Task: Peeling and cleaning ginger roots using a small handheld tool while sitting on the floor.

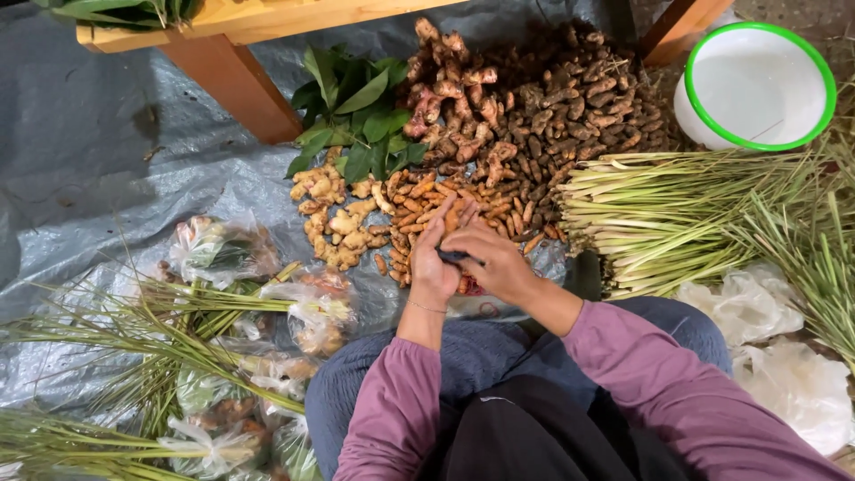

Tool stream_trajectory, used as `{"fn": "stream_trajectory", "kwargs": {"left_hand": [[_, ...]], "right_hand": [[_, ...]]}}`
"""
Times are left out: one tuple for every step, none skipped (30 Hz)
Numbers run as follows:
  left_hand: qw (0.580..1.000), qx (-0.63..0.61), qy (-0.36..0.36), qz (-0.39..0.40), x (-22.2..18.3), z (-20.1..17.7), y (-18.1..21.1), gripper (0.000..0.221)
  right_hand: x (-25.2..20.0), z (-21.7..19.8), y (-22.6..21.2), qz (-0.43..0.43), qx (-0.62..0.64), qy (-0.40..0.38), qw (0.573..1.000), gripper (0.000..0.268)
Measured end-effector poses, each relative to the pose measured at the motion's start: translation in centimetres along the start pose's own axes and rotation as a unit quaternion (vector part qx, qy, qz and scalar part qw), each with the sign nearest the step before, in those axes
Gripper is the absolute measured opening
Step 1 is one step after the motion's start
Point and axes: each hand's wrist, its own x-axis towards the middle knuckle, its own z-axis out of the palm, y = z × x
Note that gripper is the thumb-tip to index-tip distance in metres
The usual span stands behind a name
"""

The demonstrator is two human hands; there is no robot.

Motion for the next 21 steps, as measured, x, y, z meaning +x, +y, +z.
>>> {"fn": "stream_trajectory", "kwargs": {"left_hand": [[1.0, 0.004, 0.002, -0.003, 0.1, -0.2, 0.0, 0.044], [1.0, 0.003, 0.002, -0.004, 0.4, -0.9, -0.2, 0.044], [1.0, 0.007, 0.001, -0.021, 0.8, -1.6, -0.4, 0.044], [0.999, 0.01, 0.0, -0.038, 1.1, -2.3, -0.6, 0.044], [0.999, 0.01, -0.001, -0.039, 0.7, -1.4, -0.6, 0.044], [0.999, 0.021, 0.002, -0.029, 0.2, -0.6, -0.6, 0.044], [0.999, 0.031, 0.007, -0.018, -0.4, 0.2, -0.6, 0.044], [0.999, 0.03, 0.007, -0.019, 0.0, -0.7, -1.0, 0.044], [0.999, 0.043, 0.005, -0.008, 0.4, -1.7, -1.5, 0.043], [0.998, 0.055, 0.003, 0.003, 0.7, -2.7, -2.0, 0.042], [0.999, 0.054, 0.002, 0.004, 0.4, -1.9, -1.7, 0.042], [0.999, 0.041, 0.005, 0.006, 0.2, -1.1, -1.4, 0.042], [1.0, 0.029, 0.01, 0.007, -0.3, -0.4, -1.1, 0.042], [1.0, 0.028, 0.011, 0.008, -0.4, -0.6, -1.0, 0.042], [0.999, 0.033, 0.02, 0.013, -0.3, -0.8, -0.9, 0.043], [0.999, 0.039, 0.028, 0.019, -0.2, -0.9, -0.8, 0.043], [0.999, 0.038, 0.029, 0.02, -0.5, -0.2, -0.5, 0.043], [0.998, 0.045, 0.035, 0.039, -0.7, 0.5, -0.1, 0.043], [0.996, 0.051, 0.04, 0.058, -1.0, 1.2, 0.2, 0.043], [0.996, 0.051, 0.041, 0.058, -1.2, 1.4, 0.2, 0.043], [0.996, 0.05, 0.036, 0.06, -1.3, 1.6, 0.2, 0.043]], "right_hand": [[0.1, 0.1, 0.4, -0.045, -0.033, 0.002, 0.998, 0.03], [0.6, -0.1, 1.1, -0.044, -0.033, 0.002, 0.999, 0.03], [1.1, -0.5, 1.9, -0.058, -0.052, 0.015, 0.997, 0.027], [1.6, -0.8, 2.6, -0.072, -0.071, 0.029, 0.994, 0.025], [2.0, -1.5, 2.4, -0.072, -0.072, 0.03, 0.994, 0.025], [2.4, -2.1, 2.2, -0.066, -0.08, 0.053, 0.993, 0.027], [2.7, -2.8, 2.0, -0.06, -0.087, 0.076, 0.991, 0.029], [3.2, -3.2, 0.6, -0.059, -0.087, 0.076, 0.991, 0.029], [3.6, -3.5, -0.9, -0.051, -0.088, 0.074, 0.992, 0.025], [4.0, -3.9, -2.4, -0.043, -0.089, 0.071, 0.992, 0.022], [3.5, -3.5, -1.3, -0.044, -0.09, 0.07, 0.993, 0.022], [3.1, -3.1, -0.1, -0.035, -0.088, 0.06, 0.994, 0.023], [2.5, -2.6, 0.9, -0.025, -0.084, 0.049, 0.995, 0.024], [2.2, -2.1, 0.7, -0.025, -0.083, 0.048, 0.995, 0.024], [1.9, -1.7, 0.4, -0.015, -0.076, 0.028, 0.997, 0.023], [1.7, -1.2, 0.2, -0.005, -0.07, 0.008, 0.998, 0.023], [1.7, -1.2, -0.9, -0.005, -0.069, 0.008, 0.998, 0.023], [1.6, -1.1, -1.9, 0.016, -0.045, -0.019, 0.999, 0.024], [1.5, -1.1, -3.0, 0.038, -0.022, -0.044, 0.998, 0.025], [1.5, -1.0, -3.1, 0.037, -0.021, -0.045, 0.998, 0.025], [1.6, -1.1, -3.2, 0.029, -0.014, -0.046, 0.998, 0.026]]}}
